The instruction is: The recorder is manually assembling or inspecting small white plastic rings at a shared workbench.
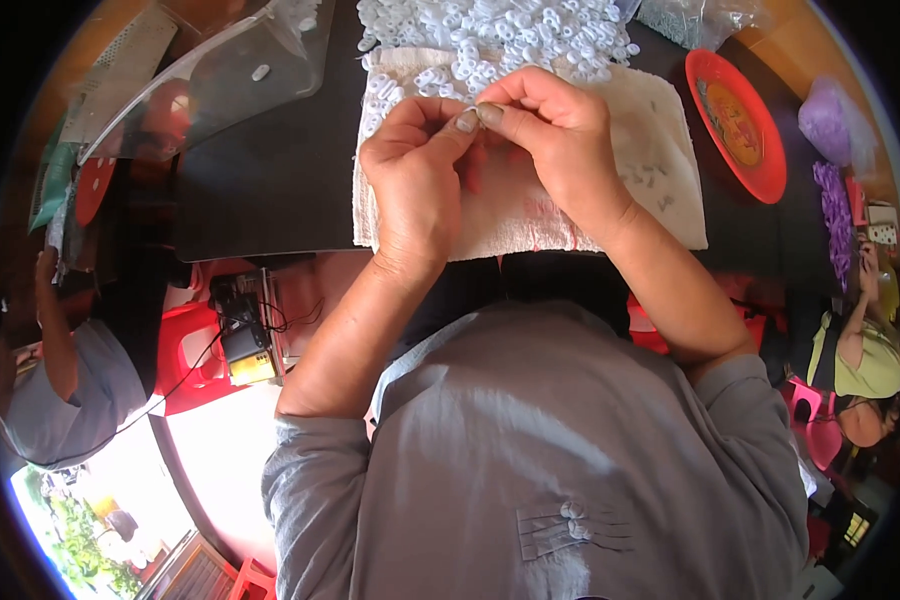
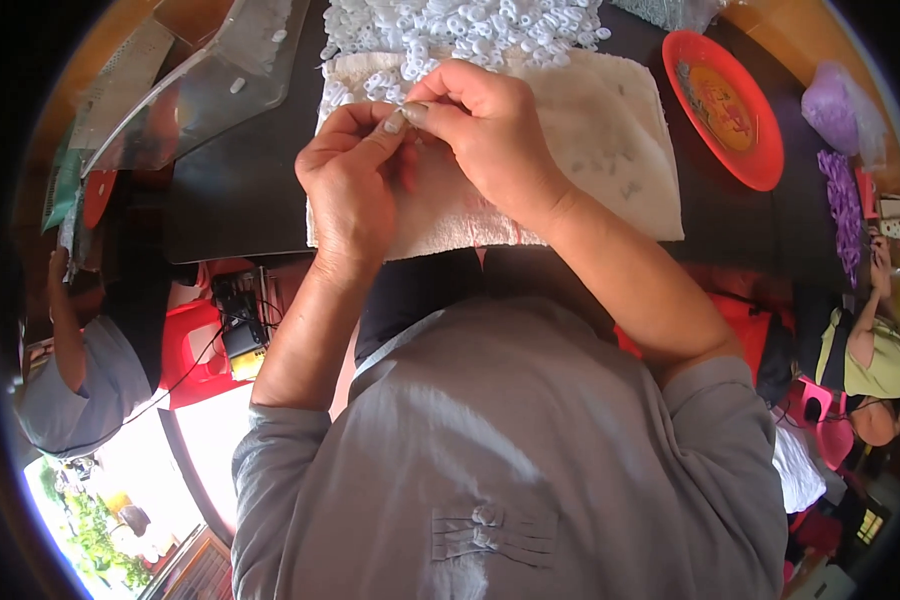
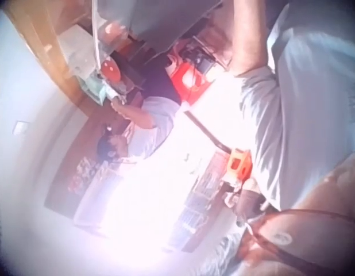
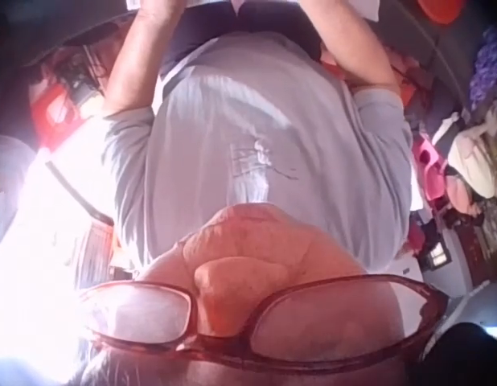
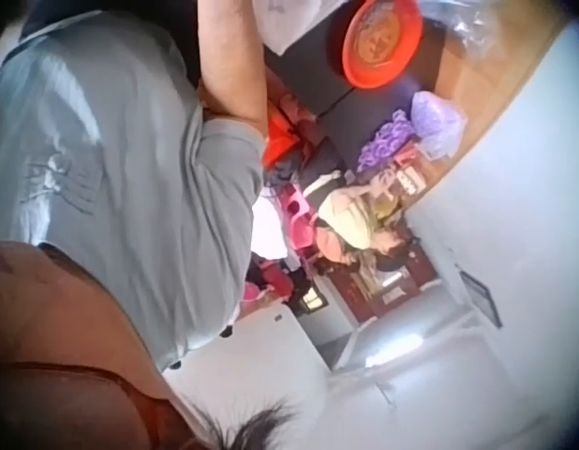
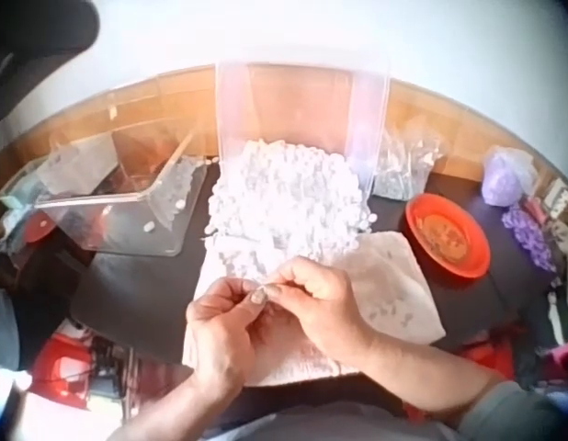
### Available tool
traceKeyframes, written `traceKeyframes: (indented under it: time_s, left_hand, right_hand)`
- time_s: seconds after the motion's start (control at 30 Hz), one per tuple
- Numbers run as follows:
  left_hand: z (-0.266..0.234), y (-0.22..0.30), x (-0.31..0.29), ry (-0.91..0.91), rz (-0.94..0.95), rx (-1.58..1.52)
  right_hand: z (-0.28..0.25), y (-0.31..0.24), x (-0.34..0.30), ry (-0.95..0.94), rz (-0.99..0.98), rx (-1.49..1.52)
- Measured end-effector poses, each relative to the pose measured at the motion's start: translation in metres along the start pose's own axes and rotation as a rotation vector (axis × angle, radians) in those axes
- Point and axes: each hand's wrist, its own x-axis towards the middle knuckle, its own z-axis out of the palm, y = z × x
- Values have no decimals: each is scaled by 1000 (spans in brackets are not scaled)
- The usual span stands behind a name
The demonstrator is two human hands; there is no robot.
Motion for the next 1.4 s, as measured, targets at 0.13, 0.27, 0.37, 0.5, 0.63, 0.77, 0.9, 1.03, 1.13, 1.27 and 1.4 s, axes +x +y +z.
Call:
traceKeyframes:
  time_s: [0.13, 0.27, 0.37, 0.5, 0.63, 0.77, 0.9, 1.03, 1.13, 1.27, 1.4]
  left_hand:
    - [-3, -2, -1, -28, -11, -33]
    - [-3, -2, -2, -12, -7, -108]
    - [-3, -3, -1, -14, 3, -108]
    - [-2, -4, 0, -26, 3, -90]
    - [-2, -3, -2, -18, 7, -78]
    - [-1, -3, -3, -12, -3, -85]
    - [0, -3, -1, -10, -16, -96]
    - [1, 1, -3, 12, -14, -77]
    - [2, 2, -3, 7, 7, -71]
    - [-1, -4, -1, 32, 26, -98]
    - [-8, -3, 1, 48, 60, -349]
  right_hand:
    - [-1, -6, -3, 52, 11, 90]
    - [-3, -7, -3, 107, -53, -79]
    - [-5, -3, -1, 98, -196, -265]
    - [-7, -3, 2, 86, -324, -357]
    - [-9, -5, 1, 33, -324, -408]
    - [-8, -3, 0, 16, -289, -372]
    - [-5, 2, -1, 31, -254, -304]
    - [0, 1, -3, 47, -222, -273]
    - [3, 6, -6, 57, -205, -252]
    - [-3, -2, 0, 69, -96, -136]
    - [-13, -3, 6, 233, -331, -398]
